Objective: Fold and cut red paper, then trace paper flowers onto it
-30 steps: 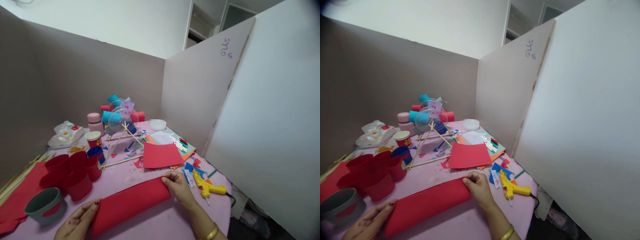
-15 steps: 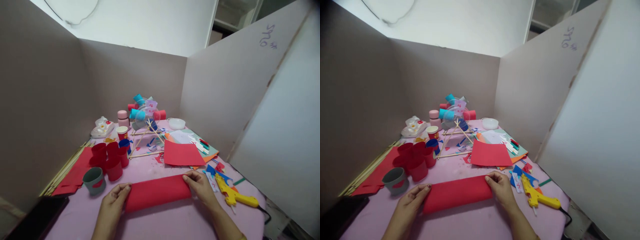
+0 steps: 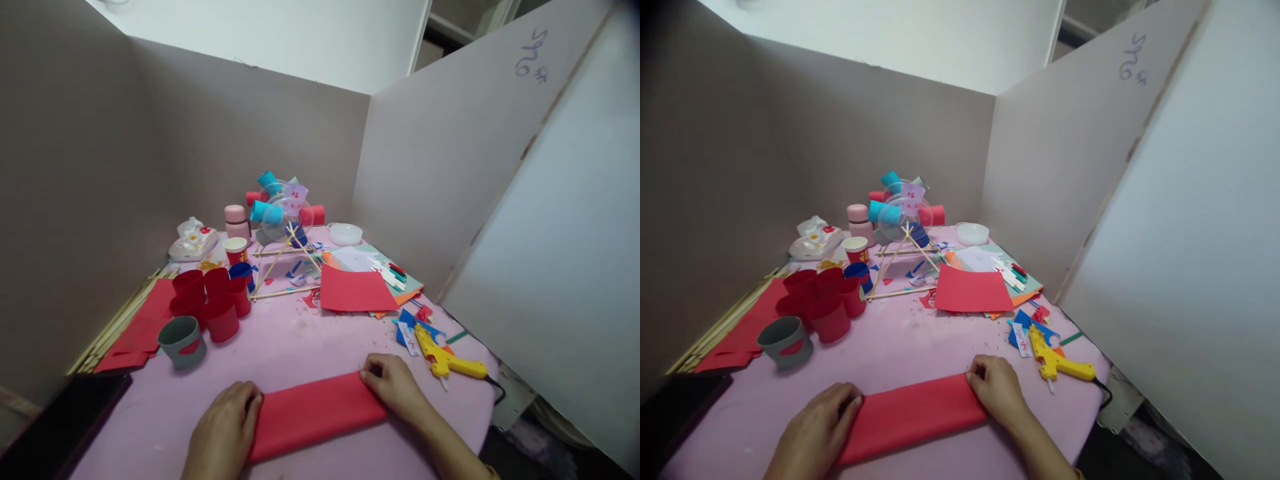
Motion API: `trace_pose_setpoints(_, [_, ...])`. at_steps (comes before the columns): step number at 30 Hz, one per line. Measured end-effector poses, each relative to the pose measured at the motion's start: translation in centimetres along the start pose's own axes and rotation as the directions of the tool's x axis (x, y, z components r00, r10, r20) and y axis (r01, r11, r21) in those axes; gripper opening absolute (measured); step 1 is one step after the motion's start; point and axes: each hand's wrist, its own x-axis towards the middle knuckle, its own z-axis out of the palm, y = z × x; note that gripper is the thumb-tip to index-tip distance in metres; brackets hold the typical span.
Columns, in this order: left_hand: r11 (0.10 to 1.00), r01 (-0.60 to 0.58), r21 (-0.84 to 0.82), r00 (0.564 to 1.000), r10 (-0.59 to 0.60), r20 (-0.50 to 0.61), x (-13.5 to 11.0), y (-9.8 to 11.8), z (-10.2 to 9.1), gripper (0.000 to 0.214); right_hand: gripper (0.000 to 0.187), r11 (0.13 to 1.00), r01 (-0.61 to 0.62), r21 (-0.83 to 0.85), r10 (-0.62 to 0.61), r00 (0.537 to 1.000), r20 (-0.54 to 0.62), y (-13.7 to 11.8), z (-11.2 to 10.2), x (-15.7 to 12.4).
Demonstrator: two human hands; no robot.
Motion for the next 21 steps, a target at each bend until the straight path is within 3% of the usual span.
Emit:
trace_pose_setpoints(7, [0.926,-0.124,0.357,0.992,0.112,0.053,-0.7,-1.8,2.1,0.038,0.012,0.982,-0.041,-0.186,0.037,0.999,-0.025,-0.6,0.5,-0.5])
trace_pose_setpoints(12, [0.839,-0.258,0.478,0.966,0.226,0.125,-0.8,-2.1,2.2,0.049,0.011,0.969,-0.075,-0.234,0.071,0.997,-0.026,-0.9,0.4,-0.5])
trace_pose_setpoints(14, [0.79,-0.389,0.474,0.92,0.357,0.161,-0.1,-1.3,2.0,0.056,0.011,0.966,-0.076,-0.247,0.075,0.997,-0.015,-1.1,0.2,-0.5])
trace_pose_setpoints(17, [0.665,-0.637,0.39,0.771,0.549,0.323,1.4,0.0,2.0,0.065,0.011,0.962,-0.074,-0.264,0.076,0.997,0.0,-1.5,0.0,-0.5])
trace_pose_setpoints(19, [0.626,-0.721,0.298,0.684,0.575,0.449,2.3,0.5,2.1,0.068,0.011,0.957,-0.078,-0.279,0.081,0.997,0.001,-1.7,-0.1,-0.5])
trace_pose_setpoints(21, [0.643,-0.731,0.228,0.651,0.557,0.516,2.9,0.8,2.4,0.069,0.011,0.953,-0.081,-0.292,0.085,0.996,0.002,-1.7,-0.2,-0.5])
